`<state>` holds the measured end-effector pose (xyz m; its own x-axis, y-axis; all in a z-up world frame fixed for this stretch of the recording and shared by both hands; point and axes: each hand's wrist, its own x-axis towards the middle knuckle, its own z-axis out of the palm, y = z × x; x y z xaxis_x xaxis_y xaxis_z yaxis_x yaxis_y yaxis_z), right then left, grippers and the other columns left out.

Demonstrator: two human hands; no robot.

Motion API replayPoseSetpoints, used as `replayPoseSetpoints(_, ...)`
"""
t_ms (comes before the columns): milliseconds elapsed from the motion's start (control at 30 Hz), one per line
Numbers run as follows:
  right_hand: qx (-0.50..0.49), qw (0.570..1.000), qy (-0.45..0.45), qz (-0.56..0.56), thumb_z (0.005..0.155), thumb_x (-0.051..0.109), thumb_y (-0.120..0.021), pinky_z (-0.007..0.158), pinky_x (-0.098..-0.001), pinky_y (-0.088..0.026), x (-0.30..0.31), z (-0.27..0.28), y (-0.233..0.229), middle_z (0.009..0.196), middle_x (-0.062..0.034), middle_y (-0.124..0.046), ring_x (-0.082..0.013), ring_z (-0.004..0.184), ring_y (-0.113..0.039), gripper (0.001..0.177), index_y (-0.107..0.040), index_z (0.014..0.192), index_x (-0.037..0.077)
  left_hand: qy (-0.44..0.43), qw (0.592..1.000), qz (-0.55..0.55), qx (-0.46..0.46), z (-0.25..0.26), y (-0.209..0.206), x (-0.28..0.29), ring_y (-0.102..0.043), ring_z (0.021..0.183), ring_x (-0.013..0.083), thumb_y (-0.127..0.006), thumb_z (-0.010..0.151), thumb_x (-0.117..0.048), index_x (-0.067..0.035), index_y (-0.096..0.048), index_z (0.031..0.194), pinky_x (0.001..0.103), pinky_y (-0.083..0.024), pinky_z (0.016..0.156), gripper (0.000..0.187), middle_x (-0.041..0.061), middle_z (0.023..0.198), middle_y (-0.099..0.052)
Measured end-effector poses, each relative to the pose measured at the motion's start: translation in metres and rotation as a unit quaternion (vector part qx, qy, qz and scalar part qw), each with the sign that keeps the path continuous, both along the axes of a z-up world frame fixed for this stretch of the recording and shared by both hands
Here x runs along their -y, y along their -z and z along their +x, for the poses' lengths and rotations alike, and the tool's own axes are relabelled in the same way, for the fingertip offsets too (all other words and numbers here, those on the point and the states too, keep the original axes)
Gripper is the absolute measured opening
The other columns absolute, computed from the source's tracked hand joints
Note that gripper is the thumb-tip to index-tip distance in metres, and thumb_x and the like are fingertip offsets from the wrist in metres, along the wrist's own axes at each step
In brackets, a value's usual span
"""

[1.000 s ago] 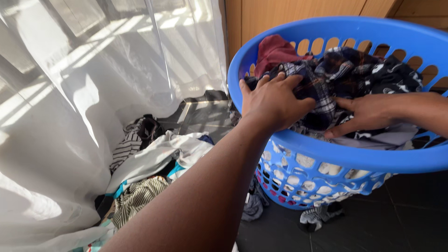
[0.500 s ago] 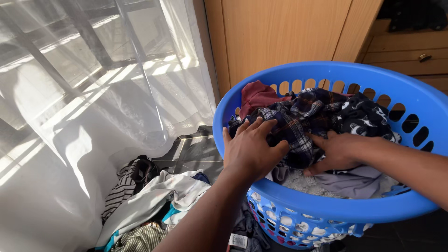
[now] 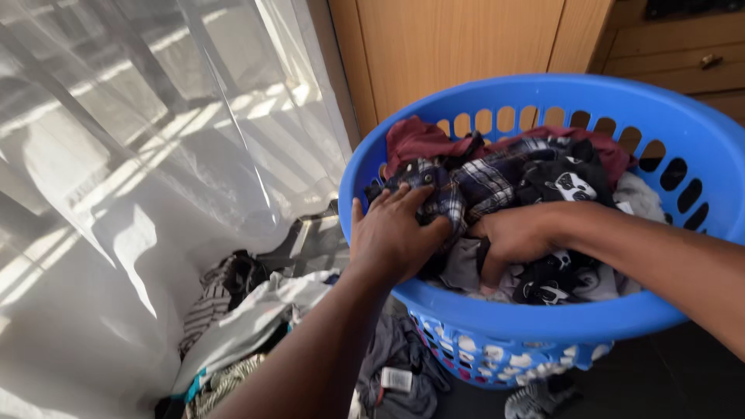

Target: The person picks up various clothes and towels from a pile on the floor and places them into a blue laundry basket. The person handles items one at a time, including shirts, pants, and towels, and continues until the basket is full.

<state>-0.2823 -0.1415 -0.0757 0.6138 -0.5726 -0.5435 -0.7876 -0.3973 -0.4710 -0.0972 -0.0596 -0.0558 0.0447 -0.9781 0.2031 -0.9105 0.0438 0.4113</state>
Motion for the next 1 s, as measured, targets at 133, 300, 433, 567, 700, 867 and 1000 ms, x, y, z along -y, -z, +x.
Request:
replayPoseSetpoints(133, -0.098, 0.995, -0.033, 0.002, 0.069, 0.045, -0.078, 0.101, -0.0367, -0.053, -0.016, 0.011, 0.016, 0.130, -0.0157, -0.072, -0.0255, 0.120, -0.070, 0.083, -0.058, 0.138, 0.003, 0.003, 0.999, 0.040, 0.018, 0.005, 0.018, 0.006, -0.043, 0.147, 0.0247, -0.058, 0.079, -0.054, -0.026, -0.062, 0.140, 0.057, -0.009, 0.128, 0.067, 0.003, 0.150, -0.056)
replayPoseSetpoints(300, -0.047, 0.999, -0.002, -0.019, 0.075, 0.060, -0.077, 0.117, -0.0389, -0.035, -0.044, 0.000, -0.027, 0.156, -0.0201, -0.040, -0.0294, 0.145, -0.041, 0.110, -0.027, 0.157, 0.007, 0.018, 0.998, 0.043, 0.044, 0.001, 0.008, 0.007, -0.034, 0.147, 0.0298, -0.056, 0.081, -0.055, -0.029, -0.062, 0.137, 0.060, -0.003, 0.122, 0.062, 0.005, 0.150, -0.052)
replayPoseSetpoints(433, 0.007, 0.912, 0.087, -0.402, 0.074, 0.080, -0.066, 0.120, -0.0566, -0.037, -0.030, -0.033, -0.032, 0.153, -0.0121, -0.057, -0.0337, 0.152, -0.046, 0.085, -0.062, 0.144, 0.031, 0.036, 0.983, 0.140, 0.112, -0.003, 0.014, -0.007, -0.030, 0.153, 0.0324, -0.052, 0.086, -0.060, -0.035, -0.066, 0.137, 0.065, 0.002, 0.125, 0.058, 0.005, 0.144, -0.062)
replayPoseSetpoints(567, -0.223, 0.926, 0.181, -0.245, 0.066, 0.077, -0.081, 0.119, -0.0658, -0.021, -0.005, -0.049, -0.011, 0.173, -0.0232, 0.010, -0.0507, 0.158, -0.001, 0.133, -0.005, 0.168, 0.037, 0.033, 0.985, 0.138, 0.101, -0.008, -0.004, 0.002, -0.029, 0.152, 0.0295, -0.055, 0.081, -0.063, -0.039, -0.065, 0.134, 0.065, 0.005, 0.124, 0.059, 0.001, 0.146, -0.058)
replayPoseSetpoints(700, -0.233, 0.959, 0.123, -0.105, 0.062, 0.077, -0.082, 0.125, -0.0585, -0.026, 0.009, -0.043, 0.010, 0.168, -0.0299, 0.001, -0.0514, 0.156, -0.014, 0.142, 0.004, 0.166, 0.033, 0.037, 0.983, 0.147, 0.101, -0.002, 0.002, -0.007, -0.034, 0.149, 0.0286, -0.056, 0.081, -0.063, -0.038, -0.068, 0.130, 0.066, 0.004, 0.123, 0.056, 0.002, 0.140, -0.062)
replayPoseSetpoints(867, -0.313, 0.928, 0.160, -0.121, 0.071, 0.070, -0.080, 0.120, -0.0578, -0.039, 0.030, -0.034, 0.029, 0.171, -0.0284, 0.016, -0.0550, 0.153, -0.025, 0.143, 0.022, 0.166, 0.038, 0.025, 0.995, 0.087, 0.033, -0.003, -0.002, 0.007, -0.060, 0.123, 0.0298, -0.060, 0.080, -0.058, -0.029, -0.083, 0.103, 0.060, -0.005, 0.125, 0.044, 0.008, 0.114, -0.074)
replayPoseSetpoints(1000, -0.336, 0.913, 0.158, -0.168, 0.075, 0.074, -0.077, 0.118, -0.0626, -0.033, 0.030, -0.022, 0.045, 0.171, -0.0275, 0.011, -0.0612, 0.150, -0.022, 0.137, 0.020, 0.166, 0.039, -0.028, 0.992, -0.086, -0.092, 0.007, 0.016, 0.000, -0.072, 0.092, 0.0337, -0.058, 0.085, -0.049, -0.019, -0.082, 0.088, 0.047, -0.032, 0.114, 0.039, 0.013, 0.086, -0.077)
